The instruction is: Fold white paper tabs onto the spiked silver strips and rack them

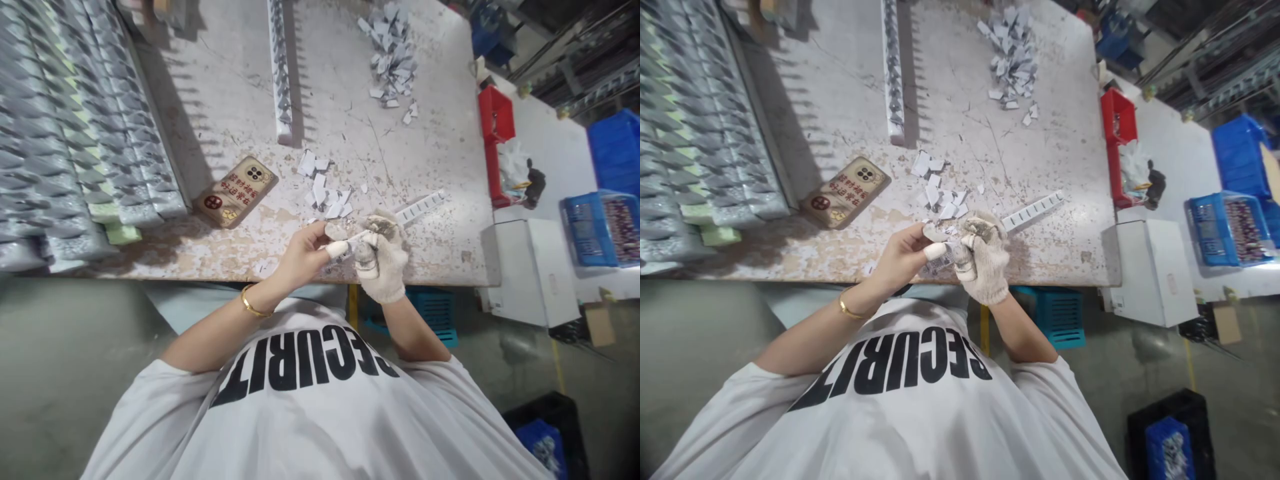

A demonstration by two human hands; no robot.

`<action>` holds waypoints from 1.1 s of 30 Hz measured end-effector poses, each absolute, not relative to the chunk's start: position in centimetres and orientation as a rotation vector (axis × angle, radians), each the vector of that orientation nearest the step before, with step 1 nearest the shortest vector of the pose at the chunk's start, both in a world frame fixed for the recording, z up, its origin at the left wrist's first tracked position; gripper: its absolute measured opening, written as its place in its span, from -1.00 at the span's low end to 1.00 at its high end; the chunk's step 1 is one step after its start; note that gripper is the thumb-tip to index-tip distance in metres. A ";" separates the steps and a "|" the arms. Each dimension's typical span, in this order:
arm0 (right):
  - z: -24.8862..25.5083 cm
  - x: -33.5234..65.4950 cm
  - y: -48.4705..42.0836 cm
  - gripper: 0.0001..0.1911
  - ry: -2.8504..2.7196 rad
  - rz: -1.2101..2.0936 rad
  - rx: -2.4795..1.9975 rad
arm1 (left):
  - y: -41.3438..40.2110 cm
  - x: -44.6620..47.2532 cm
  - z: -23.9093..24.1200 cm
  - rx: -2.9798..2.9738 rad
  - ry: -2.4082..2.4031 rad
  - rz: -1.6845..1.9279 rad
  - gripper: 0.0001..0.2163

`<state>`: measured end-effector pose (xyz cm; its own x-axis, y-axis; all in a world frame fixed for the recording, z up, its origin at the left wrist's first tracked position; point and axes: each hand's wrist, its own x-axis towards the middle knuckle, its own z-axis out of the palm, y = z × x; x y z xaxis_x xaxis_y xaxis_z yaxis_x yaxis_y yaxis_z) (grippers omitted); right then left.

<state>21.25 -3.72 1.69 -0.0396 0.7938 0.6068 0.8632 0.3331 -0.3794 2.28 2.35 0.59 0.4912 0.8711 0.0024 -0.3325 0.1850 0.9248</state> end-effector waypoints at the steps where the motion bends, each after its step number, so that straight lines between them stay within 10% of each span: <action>1: 1.8 21.4 -3.8 -0.86 -1.849 -0.153 -1.488 | 2.2 2.1 0.1 1.144 0.659 0.944 -0.67; 11: -1.3 22.4 -4.7 -0.90 -2.145 -0.497 -1.613 | -0.4 -1.5 -4.6 1.999 0.837 0.807 -0.52; 17: -0.6 22.4 -4.2 -0.91 -2.252 -0.255 -1.786 | -0.9 -0.9 -6.8 2.308 0.838 0.742 -0.88; 33: -2.3 23.2 -3.1 -0.85 -2.202 0.085 -1.691 | -0.6 -0.9 -6.7 2.404 0.874 0.817 -0.92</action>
